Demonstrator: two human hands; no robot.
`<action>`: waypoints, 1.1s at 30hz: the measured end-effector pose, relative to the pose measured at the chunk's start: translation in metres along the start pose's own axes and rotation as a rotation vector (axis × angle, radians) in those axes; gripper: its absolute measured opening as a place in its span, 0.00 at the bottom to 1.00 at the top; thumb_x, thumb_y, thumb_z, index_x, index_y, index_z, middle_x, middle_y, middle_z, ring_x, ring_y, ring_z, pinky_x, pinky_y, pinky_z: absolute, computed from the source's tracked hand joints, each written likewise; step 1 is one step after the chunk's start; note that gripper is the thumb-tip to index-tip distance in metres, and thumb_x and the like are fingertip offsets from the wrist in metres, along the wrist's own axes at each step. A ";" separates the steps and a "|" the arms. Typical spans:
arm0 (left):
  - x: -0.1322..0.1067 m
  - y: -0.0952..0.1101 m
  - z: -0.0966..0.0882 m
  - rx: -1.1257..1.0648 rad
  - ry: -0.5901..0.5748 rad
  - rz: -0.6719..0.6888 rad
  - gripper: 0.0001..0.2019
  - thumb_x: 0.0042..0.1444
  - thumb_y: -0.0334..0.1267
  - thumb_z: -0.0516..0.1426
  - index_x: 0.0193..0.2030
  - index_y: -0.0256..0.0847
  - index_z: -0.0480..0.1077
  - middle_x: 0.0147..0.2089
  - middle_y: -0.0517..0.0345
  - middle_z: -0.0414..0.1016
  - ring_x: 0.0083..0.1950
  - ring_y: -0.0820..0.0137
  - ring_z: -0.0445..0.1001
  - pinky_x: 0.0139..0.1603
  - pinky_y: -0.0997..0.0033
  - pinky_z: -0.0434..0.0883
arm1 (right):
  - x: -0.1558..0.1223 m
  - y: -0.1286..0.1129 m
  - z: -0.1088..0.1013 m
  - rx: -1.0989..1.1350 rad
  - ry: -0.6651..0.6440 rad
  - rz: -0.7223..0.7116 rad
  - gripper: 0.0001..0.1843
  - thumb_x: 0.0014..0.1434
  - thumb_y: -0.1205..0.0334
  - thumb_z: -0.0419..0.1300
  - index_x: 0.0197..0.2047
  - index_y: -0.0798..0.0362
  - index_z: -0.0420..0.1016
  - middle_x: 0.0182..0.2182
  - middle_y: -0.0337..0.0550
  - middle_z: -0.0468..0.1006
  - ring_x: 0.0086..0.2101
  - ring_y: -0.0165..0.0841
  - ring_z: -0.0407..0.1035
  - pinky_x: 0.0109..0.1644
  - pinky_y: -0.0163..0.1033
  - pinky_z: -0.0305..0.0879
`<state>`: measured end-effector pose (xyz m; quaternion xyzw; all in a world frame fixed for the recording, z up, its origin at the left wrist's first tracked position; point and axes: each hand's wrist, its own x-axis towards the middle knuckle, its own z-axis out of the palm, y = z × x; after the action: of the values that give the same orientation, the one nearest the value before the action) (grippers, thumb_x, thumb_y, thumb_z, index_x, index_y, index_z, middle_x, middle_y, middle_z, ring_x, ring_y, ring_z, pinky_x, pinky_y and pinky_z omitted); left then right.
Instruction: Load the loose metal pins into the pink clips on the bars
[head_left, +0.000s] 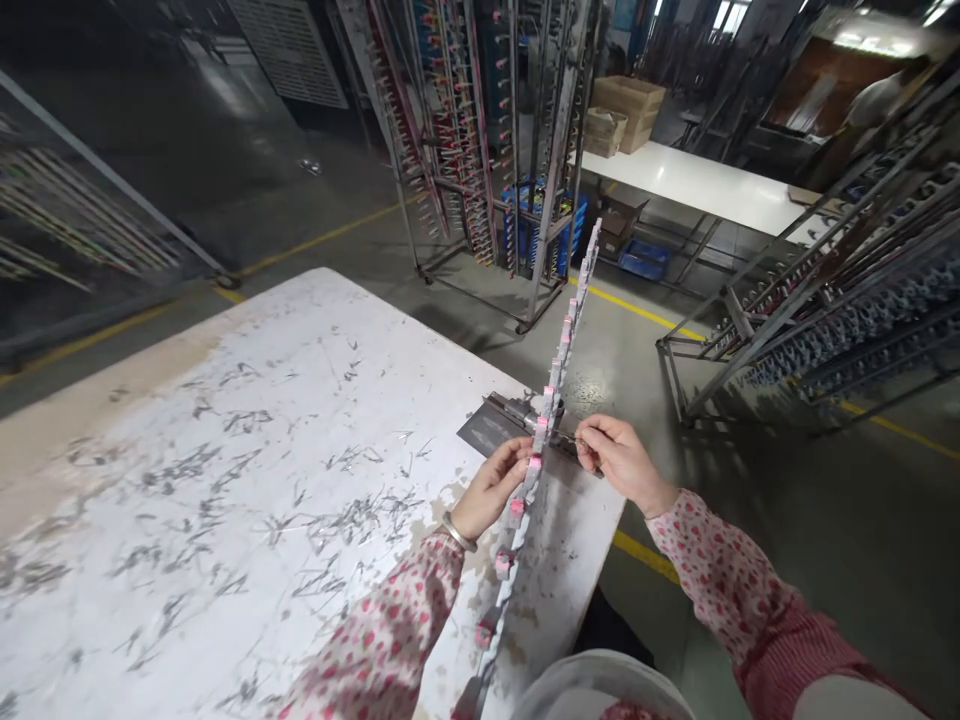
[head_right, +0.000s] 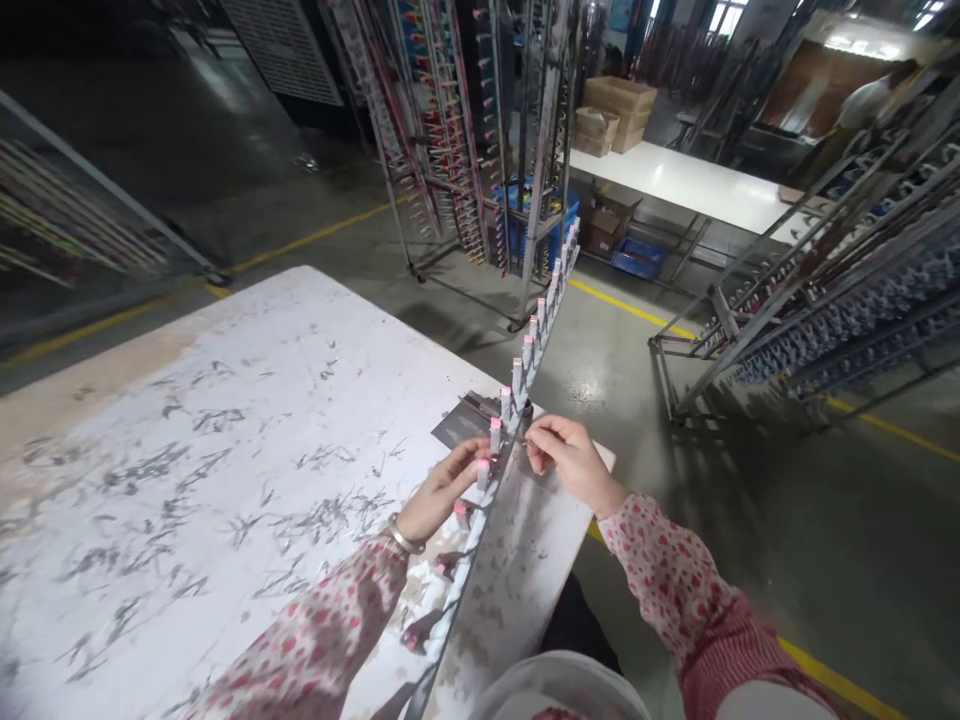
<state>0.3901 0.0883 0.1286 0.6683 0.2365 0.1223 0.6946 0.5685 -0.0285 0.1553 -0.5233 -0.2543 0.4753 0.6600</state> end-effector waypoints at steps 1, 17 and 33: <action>-0.003 -0.002 -0.001 -0.007 -0.013 -0.009 0.24 0.60 0.53 0.53 0.56 0.38 0.63 0.52 0.47 0.72 0.53 0.63 0.70 0.57 0.61 0.65 | -0.001 -0.001 0.002 -0.026 -0.002 -0.010 0.15 0.53 0.52 0.64 0.31 0.56 0.70 0.19 0.34 0.70 0.17 0.23 0.61 0.19 0.30 0.56; -0.007 -0.008 -0.014 0.358 -0.161 0.159 0.24 0.60 0.49 0.54 0.57 0.36 0.69 0.53 0.45 0.75 0.50 0.60 0.74 0.53 0.62 0.68 | -0.010 -0.003 0.006 -0.061 -0.296 0.040 0.10 0.62 0.57 0.57 0.37 0.56 0.72 0.23 0.36 0.70 0.23 0.24 0.65 0.25 0.30 0.63; -0.007 -0.011 -0.003 0.484 -0.050 0.305 0.22 0.62 0.51 0.51 0.56 0.41 0.71 0.45 0.48 0.78 0.44 0.63 0.75 0.46 0.68 0.68 | -0.018 -0.045 0.021 -1.025 -0.212 -0.544 0.08 0.65 0.64 0.53 0.40 0.53 0.73 0.31 0.42 0.76 0.31 0.29 0.71 0.37 0.33 0.66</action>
<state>0.3811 0.0868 0.1190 0.8455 0.1383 0.1486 0.4940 0.5597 -0.0349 0.2073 -0.6413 -0.6411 0.1552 0.3921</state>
